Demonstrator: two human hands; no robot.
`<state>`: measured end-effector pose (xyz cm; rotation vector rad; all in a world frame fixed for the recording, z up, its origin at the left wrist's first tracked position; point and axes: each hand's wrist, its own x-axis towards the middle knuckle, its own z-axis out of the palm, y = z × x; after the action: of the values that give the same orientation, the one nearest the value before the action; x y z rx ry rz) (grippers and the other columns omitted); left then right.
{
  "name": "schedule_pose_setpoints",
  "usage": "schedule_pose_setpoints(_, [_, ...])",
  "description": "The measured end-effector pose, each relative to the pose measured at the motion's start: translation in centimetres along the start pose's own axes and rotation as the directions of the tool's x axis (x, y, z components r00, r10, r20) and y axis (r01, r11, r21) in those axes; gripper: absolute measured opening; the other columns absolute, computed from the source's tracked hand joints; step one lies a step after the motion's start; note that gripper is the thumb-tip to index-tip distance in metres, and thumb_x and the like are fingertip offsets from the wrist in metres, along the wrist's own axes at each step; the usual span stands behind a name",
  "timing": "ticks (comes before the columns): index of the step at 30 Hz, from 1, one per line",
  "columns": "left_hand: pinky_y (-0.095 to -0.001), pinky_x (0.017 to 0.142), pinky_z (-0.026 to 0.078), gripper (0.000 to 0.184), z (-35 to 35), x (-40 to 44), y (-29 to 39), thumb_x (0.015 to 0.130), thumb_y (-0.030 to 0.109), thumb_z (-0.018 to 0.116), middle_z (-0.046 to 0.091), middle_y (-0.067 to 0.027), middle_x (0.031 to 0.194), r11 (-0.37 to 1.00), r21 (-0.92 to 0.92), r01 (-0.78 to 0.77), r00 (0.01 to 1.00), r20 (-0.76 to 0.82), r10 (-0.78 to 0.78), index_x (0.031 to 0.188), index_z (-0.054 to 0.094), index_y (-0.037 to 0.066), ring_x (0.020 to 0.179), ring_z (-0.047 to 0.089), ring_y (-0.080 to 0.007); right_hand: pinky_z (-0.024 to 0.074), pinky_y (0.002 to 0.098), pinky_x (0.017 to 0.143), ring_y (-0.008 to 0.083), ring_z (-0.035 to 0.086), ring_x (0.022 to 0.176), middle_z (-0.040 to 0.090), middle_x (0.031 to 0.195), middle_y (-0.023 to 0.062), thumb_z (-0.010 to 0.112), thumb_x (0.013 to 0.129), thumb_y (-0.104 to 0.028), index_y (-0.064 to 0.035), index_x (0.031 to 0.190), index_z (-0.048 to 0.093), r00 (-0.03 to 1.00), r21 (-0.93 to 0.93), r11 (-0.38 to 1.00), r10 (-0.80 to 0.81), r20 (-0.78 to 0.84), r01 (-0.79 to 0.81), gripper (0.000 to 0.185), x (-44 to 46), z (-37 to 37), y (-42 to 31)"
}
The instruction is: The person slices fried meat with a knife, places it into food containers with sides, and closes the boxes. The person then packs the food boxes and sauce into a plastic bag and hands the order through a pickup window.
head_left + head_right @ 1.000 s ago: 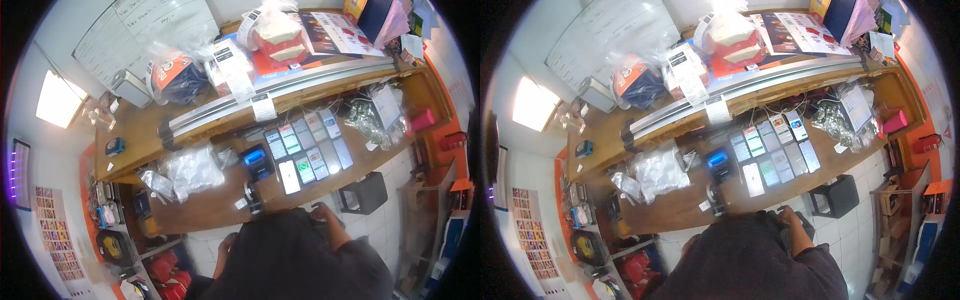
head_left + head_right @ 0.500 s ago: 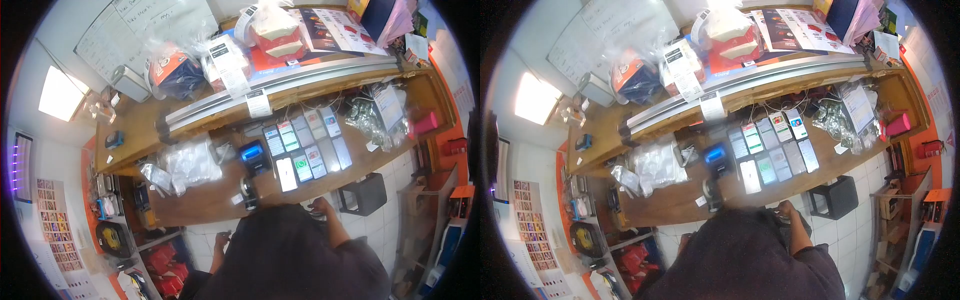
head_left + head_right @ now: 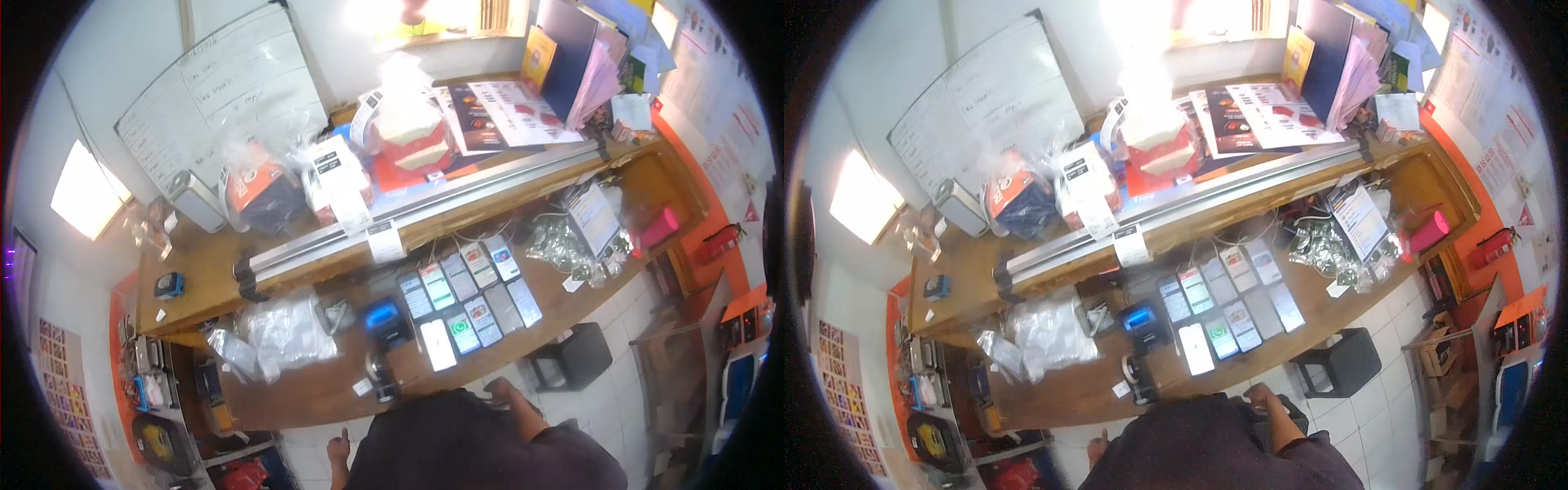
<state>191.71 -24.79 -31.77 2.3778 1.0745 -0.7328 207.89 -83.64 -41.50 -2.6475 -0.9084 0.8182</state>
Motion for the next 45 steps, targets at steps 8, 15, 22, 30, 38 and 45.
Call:
schedule_pose_setpoints(8, [-0.0449, 0.101, 0.044, 0.084, 4.2, 1.7, -3.2, 0.097, 0.071, 0.031, 0.069, -0.0268, 0.108, 0.963, -0.27, 0.002, 0.944, 0.318, 0.087, 0.108, 0.073, -0.001, 0.112, 0.061, -0.0435, 0.057, 0.0405, 0.083, 0.0327, 0.07, 0.098, 0.072, 0.105, 0.0143, 0.074, 0.073, -0.026, -0.0069, 0.107, 0.071, 0.988, 0.131, 0.981, 0.131, 0.082, -0.141, 0.04, 0.1, -0.7, 0.3])
schedule_pose_setpoints(15, [-0.0428, 0.1, 0.043, 0.088, -0.6, -4.2, 3.4, 0.095, 0.076, 0.028, 0.07, -0.0185, 0.116, 0.876, -0.431, 0.218, 0.873, 0.486, 0.022, 0.143, 0.052, 0.006, 0.119, 0.06, -0.0327, 0.0576, 0.0416, 0.082, 0.0287, 0.07, 0.099, 0.071, 0.111, 0.0149, 0.074, 0.083, -0.027, 0.0006, 0.119, 0.064, 0.943, 0.919, 0.217, 0.019, 0.332, -0.328, 0.046, -0.6, 3.8, 2.6])
schedule_pose_setpoints(22, [-0.0541, 0.097, 0.043, 0.077, 3.8, 1.0, -0.6, 0.094, 0.068, 0.047, 0.063, -0.012, 0.127, 0.818, -0.507, 0.272, 0.801, 0.591, 0.1, 0.144, 0.049, 0.01, 0.115, 0.057, -0.0288, 0.0496, 0.0372, 0.09, 0.0222, 0.064, 0.097, 0.07, 0.103, 0.0088, 0.06, 0.094, -0.025, -0.0029, 0.108, 0.068, 0.986, 0.76, 0.65, -0.143, 0.08, 0.033, 0.027, 3.7, -27.6, -8.5])
schedule_pose_setpoints(30, [-0.0432, 0.085, 0.049, 0.063, 4.7, 0.9, -4.1, 0.094, 0.049, 0.062, 0.067, -0.0085, 0.116, 0.764, -0.605, 0.226, 0.853, 0.502, 0.145, 0.142, 0.051, 0.01, 0.102, 0.061, -0.0211, 0.0501, 0.0288, 0.082, 0.0138, 0.064, 0.09, 0.069, 0.095, 0.0058, 0.075, 0.089, -0.014, -0.0032, 0.104, 0.064, 0.455, 0.616, 0.591, 0.418, -0.786, 0.521, 0.022, 15.3, -49.9, -20.4])
schedule_pose_setpoints(38, [-0.0415, 0.084, 0.051, 0.062, 2.8, -6.1, -4.6, 0.096, 0.043, 0.065, 0.069, -0.0114, 0.118, 0.679, -0.625, 0.386, 0.873, 0.485, -0.05, 0.143, 0.048, 0.007, 0.102, 0.065, -0.0216, 0.0489, 0.0212, 0.075, 0.0064, 0.061, 0.09, 0.065, 0.096, 0.0002, 0.075, 0.086, -0.001, -0.0002, 0.111, 0.061, 0.795, 0.782, 0.425, 0.201, -0.572, 0.455, 0.029, 10.6, -52.3, -19.7])
schedule_pose_setpoints(45, [-0.0409, 0.077, 0.055, 0.044, 9.4, -4.3, -11.8, 0.097, 0.036, 0.056, 0.07, -0.0134, 0.114, 0.879, -0.456, 0.142, 0.944, 0.33, 0.019, 0.131, 0.061, 0.008, 0.097, 0.068, -0.0246, 0.0464, 0.0264, 0.097, 0.0109, 0.056, 0.114, 0.048, 0.142, 0.0066, 0.063, 0.092, 0.001, 0.003, 0.141, 0.051, 0.558, 0.48, 0.671, 0.118, -0.822, 0.565, 0.05, 2.7, -68.5, -12.1])
